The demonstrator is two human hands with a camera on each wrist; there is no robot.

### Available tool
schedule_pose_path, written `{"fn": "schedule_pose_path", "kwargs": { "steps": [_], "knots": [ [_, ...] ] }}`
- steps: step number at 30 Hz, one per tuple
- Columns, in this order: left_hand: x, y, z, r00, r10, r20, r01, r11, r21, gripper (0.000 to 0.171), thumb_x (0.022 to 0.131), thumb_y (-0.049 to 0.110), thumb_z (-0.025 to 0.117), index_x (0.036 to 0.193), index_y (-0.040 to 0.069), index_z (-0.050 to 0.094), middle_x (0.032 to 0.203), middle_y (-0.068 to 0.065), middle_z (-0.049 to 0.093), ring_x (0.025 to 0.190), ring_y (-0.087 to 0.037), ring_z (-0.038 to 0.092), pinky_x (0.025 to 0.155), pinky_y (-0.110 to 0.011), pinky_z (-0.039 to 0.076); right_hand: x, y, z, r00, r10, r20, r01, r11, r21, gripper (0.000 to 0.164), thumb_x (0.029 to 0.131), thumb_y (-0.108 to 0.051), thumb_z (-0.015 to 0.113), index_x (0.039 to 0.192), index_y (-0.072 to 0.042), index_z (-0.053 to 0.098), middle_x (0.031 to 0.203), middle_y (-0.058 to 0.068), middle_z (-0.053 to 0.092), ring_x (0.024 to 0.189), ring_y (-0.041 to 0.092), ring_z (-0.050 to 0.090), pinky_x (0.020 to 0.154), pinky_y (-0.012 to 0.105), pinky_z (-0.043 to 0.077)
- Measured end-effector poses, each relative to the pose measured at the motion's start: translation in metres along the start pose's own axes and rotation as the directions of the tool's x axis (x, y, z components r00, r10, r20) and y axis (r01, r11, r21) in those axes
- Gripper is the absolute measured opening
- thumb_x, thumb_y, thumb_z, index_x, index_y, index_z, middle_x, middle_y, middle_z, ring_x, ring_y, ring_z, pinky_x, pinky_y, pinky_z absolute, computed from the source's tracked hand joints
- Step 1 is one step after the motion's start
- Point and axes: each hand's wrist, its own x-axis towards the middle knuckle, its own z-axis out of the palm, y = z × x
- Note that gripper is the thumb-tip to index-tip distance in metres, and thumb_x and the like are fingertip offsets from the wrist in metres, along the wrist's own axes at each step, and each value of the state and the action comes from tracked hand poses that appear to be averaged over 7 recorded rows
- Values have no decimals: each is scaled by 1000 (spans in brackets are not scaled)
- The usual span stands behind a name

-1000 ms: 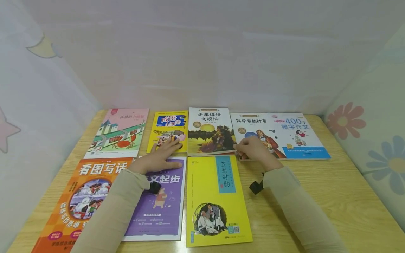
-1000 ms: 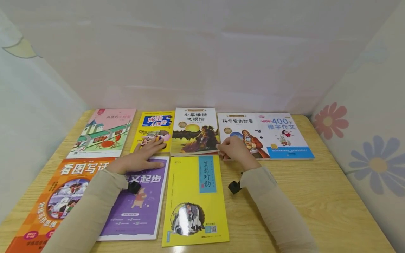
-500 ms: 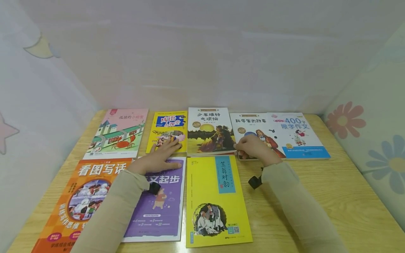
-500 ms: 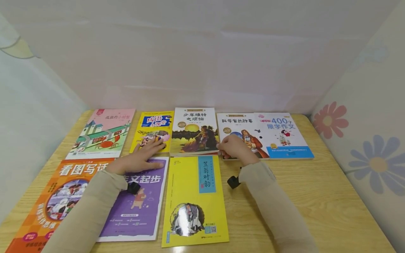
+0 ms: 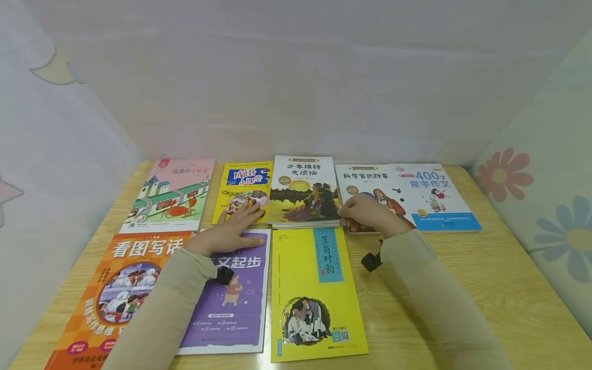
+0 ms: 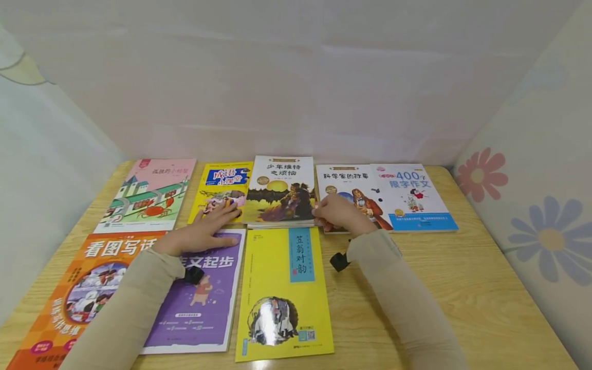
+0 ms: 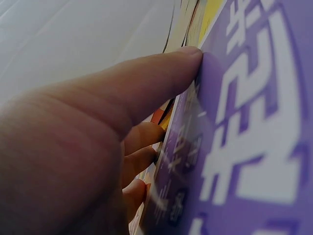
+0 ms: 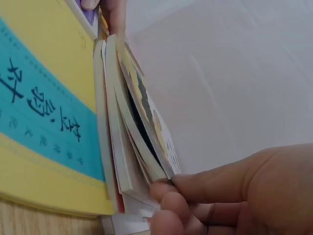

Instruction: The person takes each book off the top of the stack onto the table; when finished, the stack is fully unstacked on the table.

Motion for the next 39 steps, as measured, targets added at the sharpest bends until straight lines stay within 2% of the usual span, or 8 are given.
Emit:
{"fn": "schedule_pose_path", "kwargs": {
  "steps": [6, 12, 16, 22, 30, 34, 37, 39],
  "knots": [
    [4, 1, 2, 1000, 1, 7, -1, 1000, 3, 90, 93, 62, 61, 163, 20, 22, 171, -5, 5, 155, -33, -8, 116, -68, -13, 4, 3, 8, 994, 28, -108, -38, 995, -91, 34, 104, -31, 59, 85, -4, 68, 61, 7, 64, 52, 17, 57, 51, 28, 42],
    [5, 2, 2, 1000, 7, 11, -7, 1000, 4, 91, 94, 62, 61, 163, 19, 22, 171, -6, 5, 155, -33, -8, 116, -68, -14, 8, -7, 17, 987, 92, -135, -107, 989, -103, 47, 100, -37, 64, 65, -5, 66, 58, 10, 65, 49, 19, 58, 56, 29, 46],
    [3, 3, 0, 1000, 5, 8, -5, 1000, 10, 90, 94, 61, 61, 164, 20, 20, 171, -6, 5, 155, -34, -8, 116, -68, -14, 12, -19, 20, 982, 118, -146, -139, 980, -144, 54, 97, -44, 68, 59, -6, 60, 48, 7, 56, 42, 17, 51, 50, 30, 45],
    [1, 2, -3, 1000, 13, -2, -13, 1000, -5, 88, 95, 57, 62, 163, 19, 22, 170, -8, 8, 155, -36, -7, 115, -70, -13, 18, -36, 27, 975, 126, -181, -171, 951, -256, 47, 94, -49, 70, 84, -4, 64, 53, 0, 43, 45, 16, 47, 43, 29, 40],
    [3, 2, -1, 1000, 15, -10, -15, 1000, 2, 89, 95, 58, 62, 163, 17, 23, 170, -9, 7, 155, -37, -7, 114, -71, -13, 25, -46, 29, 979, 120, -165, -167, 937, -308, 47, 89, -48, 76, 67, -10, 58, 57, -1, 37, 51, 14, 37, 50, 29, 38],
    [3, 2, 0, 1000, 21, -7, -21, 1000, -2, 89, 95, 58, 62, 163, 16, 23, 170, -9, 7, 155, -37, -6, 114, -71, -13, 30, -43, 27, 980, 162, -119, -187, 950, -248, 42, 89, -43, 78, 80, -3, 70, 54, -1, 36, 46, 14, 37, 50, 29, 42],
    [2, 2, 0, 1000, 17, -2, -17, 1000, -11, 88, 95, 57, 62, 163, 15, 23, 170, -9, 7, 155, -38, -6, 114, -72, -13, 33, -38, 25, 973, 209, -99, -224, 956, -188, 48, 89, -42, 79, 104, 2, 70, 53, -2, 36, 40, 12, 33, 47, 28, 41],
    [1, 2, 0, 1000, 13, 0, -13, 1000, -14, 88, 95, 56, 63, 163, 15, 23, 170, -9, 6, 155, -38, -6, 114, -71, -13, 33, -36, 25, 970, 220, -106, -235, 960, -155, 60, 88, -41, 79, 124, 5, 63, 58, 2, 49, 39, 13, 40, 48, 29, 44]
  ]
}}
